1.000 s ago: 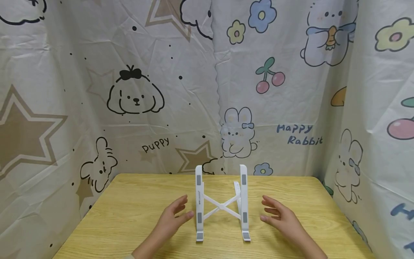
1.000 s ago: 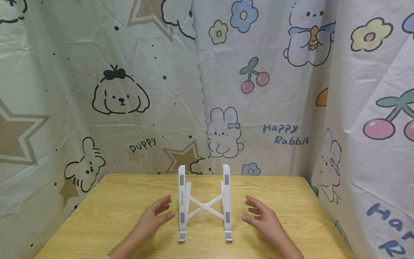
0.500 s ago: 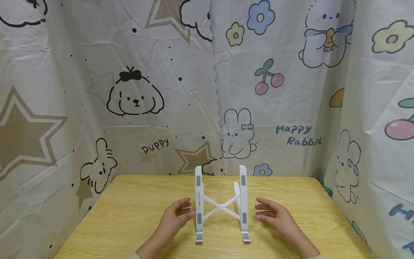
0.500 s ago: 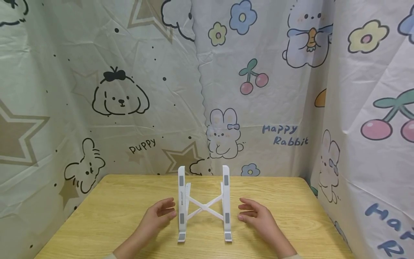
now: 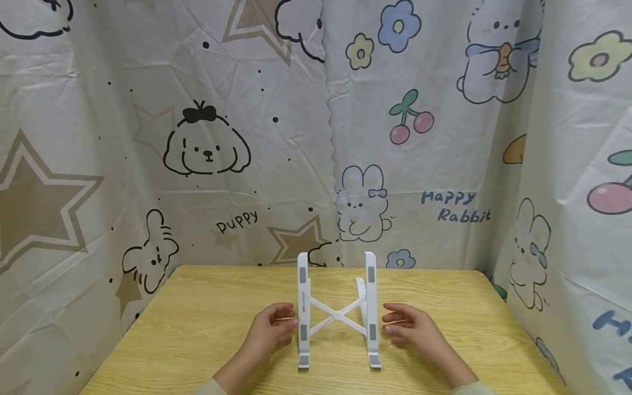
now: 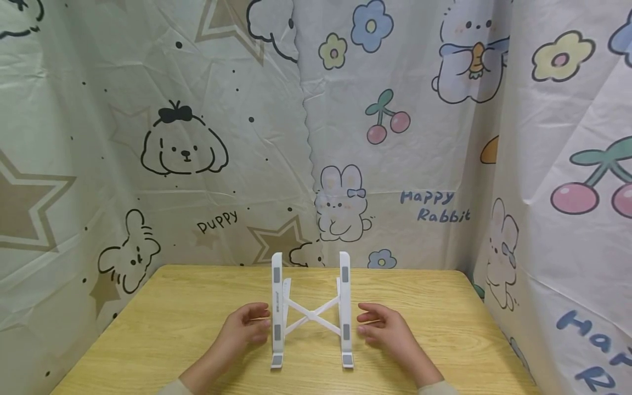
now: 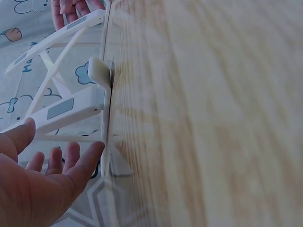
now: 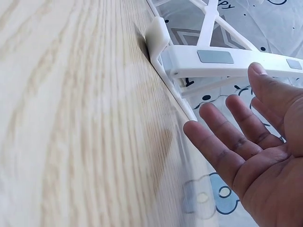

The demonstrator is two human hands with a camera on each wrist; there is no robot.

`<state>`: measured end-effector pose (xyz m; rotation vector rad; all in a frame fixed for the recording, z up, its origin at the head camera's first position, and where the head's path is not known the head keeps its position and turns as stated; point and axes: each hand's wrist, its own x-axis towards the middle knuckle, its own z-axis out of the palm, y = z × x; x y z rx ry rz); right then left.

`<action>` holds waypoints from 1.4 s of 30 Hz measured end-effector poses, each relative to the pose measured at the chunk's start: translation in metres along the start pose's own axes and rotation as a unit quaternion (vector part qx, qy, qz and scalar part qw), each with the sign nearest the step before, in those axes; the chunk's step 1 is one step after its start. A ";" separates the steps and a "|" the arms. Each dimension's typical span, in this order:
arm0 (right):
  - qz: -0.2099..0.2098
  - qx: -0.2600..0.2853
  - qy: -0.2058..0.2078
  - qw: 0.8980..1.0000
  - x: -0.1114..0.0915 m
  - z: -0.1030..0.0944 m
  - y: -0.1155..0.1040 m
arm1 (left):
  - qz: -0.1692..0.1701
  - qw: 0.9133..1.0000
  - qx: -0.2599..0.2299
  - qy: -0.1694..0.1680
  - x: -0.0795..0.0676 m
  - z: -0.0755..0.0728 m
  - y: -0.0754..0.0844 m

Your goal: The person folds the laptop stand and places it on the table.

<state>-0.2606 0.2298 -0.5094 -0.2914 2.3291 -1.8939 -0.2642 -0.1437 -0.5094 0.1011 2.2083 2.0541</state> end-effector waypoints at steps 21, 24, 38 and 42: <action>0.008 0.040 -0.005 0.999 0.013 0.017 0.002 | 0.015 0.999 -0.032 -0.024 0.008 0.009 -0.004; 0.009 0.054 -0.003 0.998 0.015 0.020 0.004 | 0.015 0.999 -0.031 -0.023 0.009 0.009 -0.004; 0.025 0.049 -0.002 0.998 0.015 0.028 -0.003 | 0.018 0.999 -0.026 -0.038 0.014 0.007 -0.003; 0.028 0.047 -0.001 0.999 0.015 0.030 -0.004 | 0.021 0.999 -0.023 -0.044 0.014 0.006 -0.001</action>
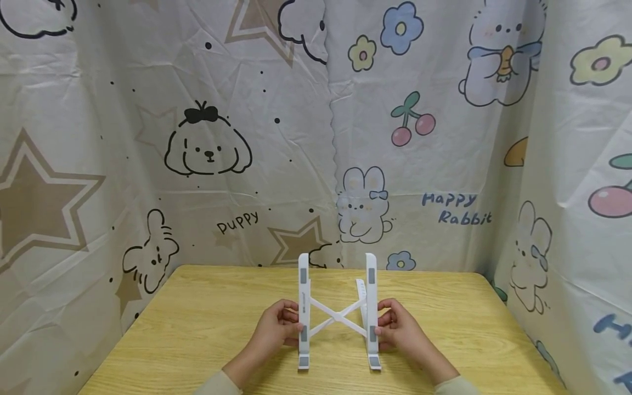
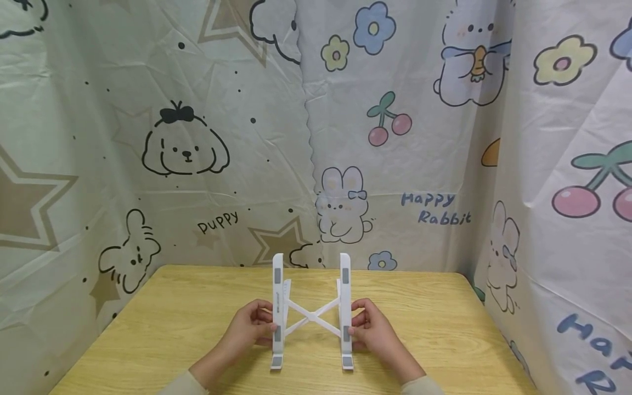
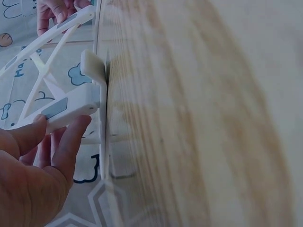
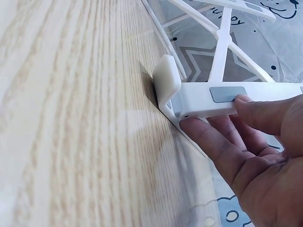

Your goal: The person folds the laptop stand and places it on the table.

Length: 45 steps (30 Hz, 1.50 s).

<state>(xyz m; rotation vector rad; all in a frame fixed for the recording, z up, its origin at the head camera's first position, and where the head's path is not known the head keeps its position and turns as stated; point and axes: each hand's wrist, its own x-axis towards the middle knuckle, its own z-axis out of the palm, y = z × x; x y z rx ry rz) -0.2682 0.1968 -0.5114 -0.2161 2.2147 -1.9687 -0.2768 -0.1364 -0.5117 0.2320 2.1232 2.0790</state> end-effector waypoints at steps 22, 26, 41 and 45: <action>0.003 0.008 0.000 1.000 -0.001 -0.003 0.002 | 0.010 0.999 0.032 0.010 0.002 0.005 0.001; -0.002 0.007 0.003 1.000 -0.001 -0.002 0.003 | 0.009 0.999 0.033 0.012 0.003 0.007 -0.001; 0.003 0.003 0.019 1.000 0.001 0.006 0.003 | 0.009 1.000 0.022 0.017 0.004 0.010 0.000; 0.000 0.003 0.021 1.000 0.002 0.008 0.003 | 0.008 1.000 0.019 0.017 0.004 0.011 0.002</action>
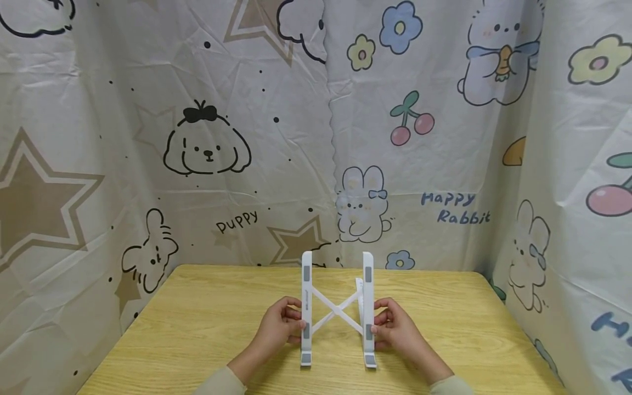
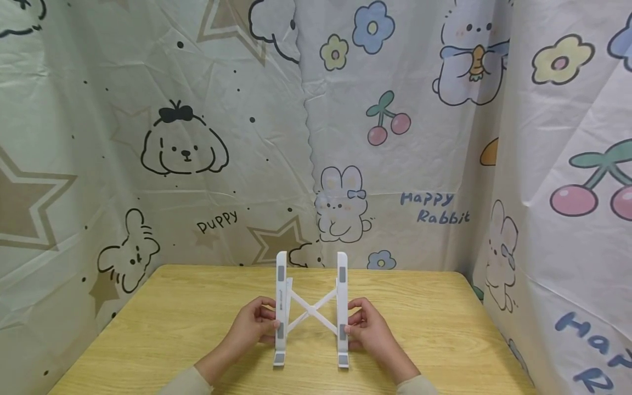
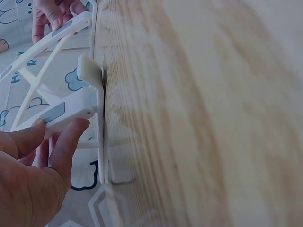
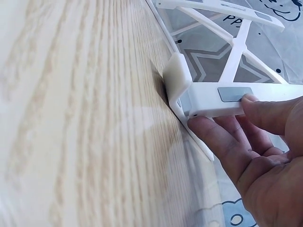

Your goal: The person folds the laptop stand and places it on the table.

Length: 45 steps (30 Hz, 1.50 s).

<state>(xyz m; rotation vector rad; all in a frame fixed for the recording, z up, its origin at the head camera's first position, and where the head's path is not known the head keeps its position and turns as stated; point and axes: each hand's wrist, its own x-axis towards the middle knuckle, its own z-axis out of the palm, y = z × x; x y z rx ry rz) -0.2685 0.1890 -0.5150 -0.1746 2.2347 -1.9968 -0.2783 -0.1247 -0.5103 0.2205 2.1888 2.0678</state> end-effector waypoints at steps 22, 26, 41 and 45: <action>0.002 0.019 -0.002 1.000 0.003 0.005 0.004 | 0.007 1.000 0.006 -0.004 0.001 0.006 0.003; 0.001 0.023 -0.003 1.000 0.004 0.007 0.004 | 0.005 1.000 0.006 -0.005 0.002 0.006 0.002; 0.001 0.010 -0.001 1.000 0.004 0.010 0.002 | -0.004 1.000 0.018 -0.005 0.005 0.009 0.002; 0.003 0.012 0.003 1.000 0.004 0.013 0.002 | -0.002 1.000 0.021 -0.005 0.005 0.010 0.002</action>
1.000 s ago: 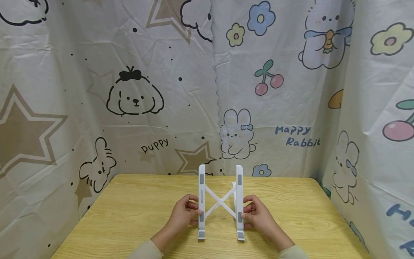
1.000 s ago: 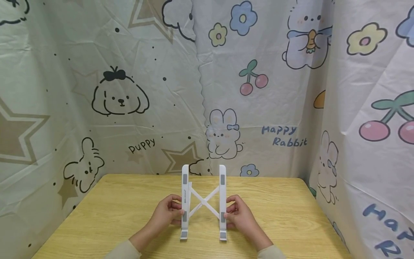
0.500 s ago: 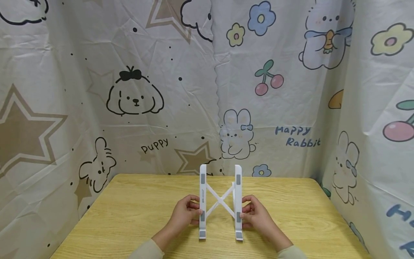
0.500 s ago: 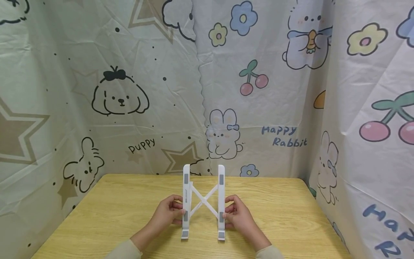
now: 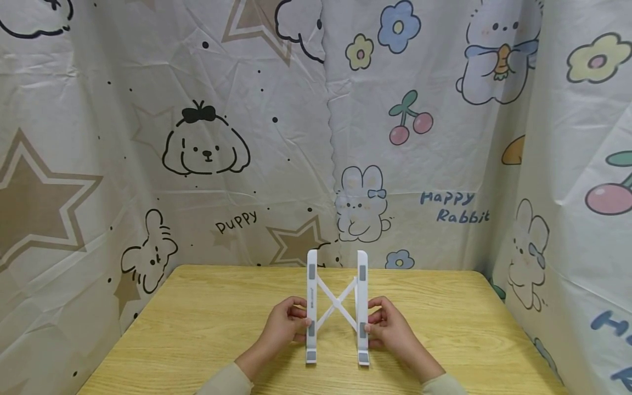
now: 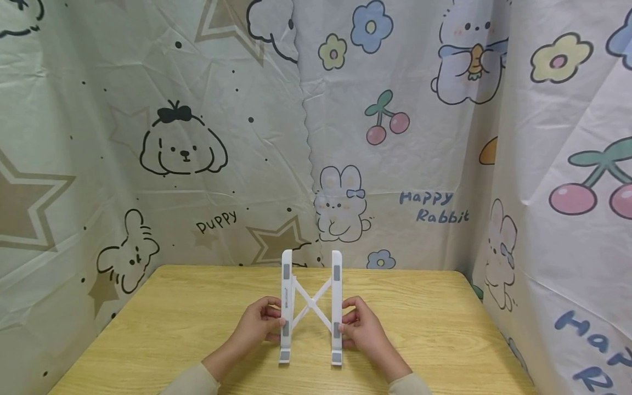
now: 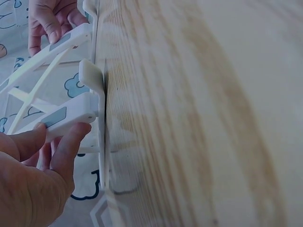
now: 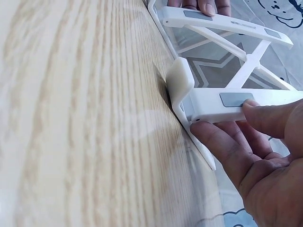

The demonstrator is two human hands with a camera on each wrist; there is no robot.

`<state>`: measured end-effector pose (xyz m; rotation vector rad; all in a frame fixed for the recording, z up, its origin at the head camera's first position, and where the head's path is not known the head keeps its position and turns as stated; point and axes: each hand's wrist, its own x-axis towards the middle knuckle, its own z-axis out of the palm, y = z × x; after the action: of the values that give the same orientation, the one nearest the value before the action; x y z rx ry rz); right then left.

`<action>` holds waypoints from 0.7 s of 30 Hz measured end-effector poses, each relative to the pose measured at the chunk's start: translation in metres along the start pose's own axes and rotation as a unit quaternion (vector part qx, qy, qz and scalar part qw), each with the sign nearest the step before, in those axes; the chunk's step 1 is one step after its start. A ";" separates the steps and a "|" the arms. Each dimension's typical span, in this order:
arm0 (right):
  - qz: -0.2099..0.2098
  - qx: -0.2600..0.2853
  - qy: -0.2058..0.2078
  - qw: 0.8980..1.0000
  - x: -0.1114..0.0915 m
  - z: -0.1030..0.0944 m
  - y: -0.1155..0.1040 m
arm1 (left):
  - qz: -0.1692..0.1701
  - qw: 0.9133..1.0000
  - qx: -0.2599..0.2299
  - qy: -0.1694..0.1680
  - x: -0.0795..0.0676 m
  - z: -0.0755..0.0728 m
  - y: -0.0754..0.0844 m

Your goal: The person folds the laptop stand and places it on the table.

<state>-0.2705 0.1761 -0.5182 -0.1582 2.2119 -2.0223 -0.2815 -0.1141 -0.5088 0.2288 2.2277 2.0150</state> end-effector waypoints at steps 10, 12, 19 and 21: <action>0.001 -0.004 0.013 1.000 0.000 0.006 -0.002 | 0.000 1.000 0.006 0.001 0.000 0.003 0.001; 0.002 -0.005 0.014 1.000 0.001 0.007 -0.001 | 0.000 1.000 0.006 0.002 0.000 0.004 0.001; 0.000 -0.008 0.007 1.000 0.004 0.009 0.000 | 0.005 1.000 0.002 0.003 0.001 0.006 0.002; 0.001 -0.005 0.006 1.000 0.004 0.010 0.000 | 0.006 1.000 0.001 0.003 0.002 0.007 0.001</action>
<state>-0.2727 0.1654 -0.5193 -0.1454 2.2283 -2.0157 -0.2818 -0.1069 -0.5081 0.2364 2.2377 2.0228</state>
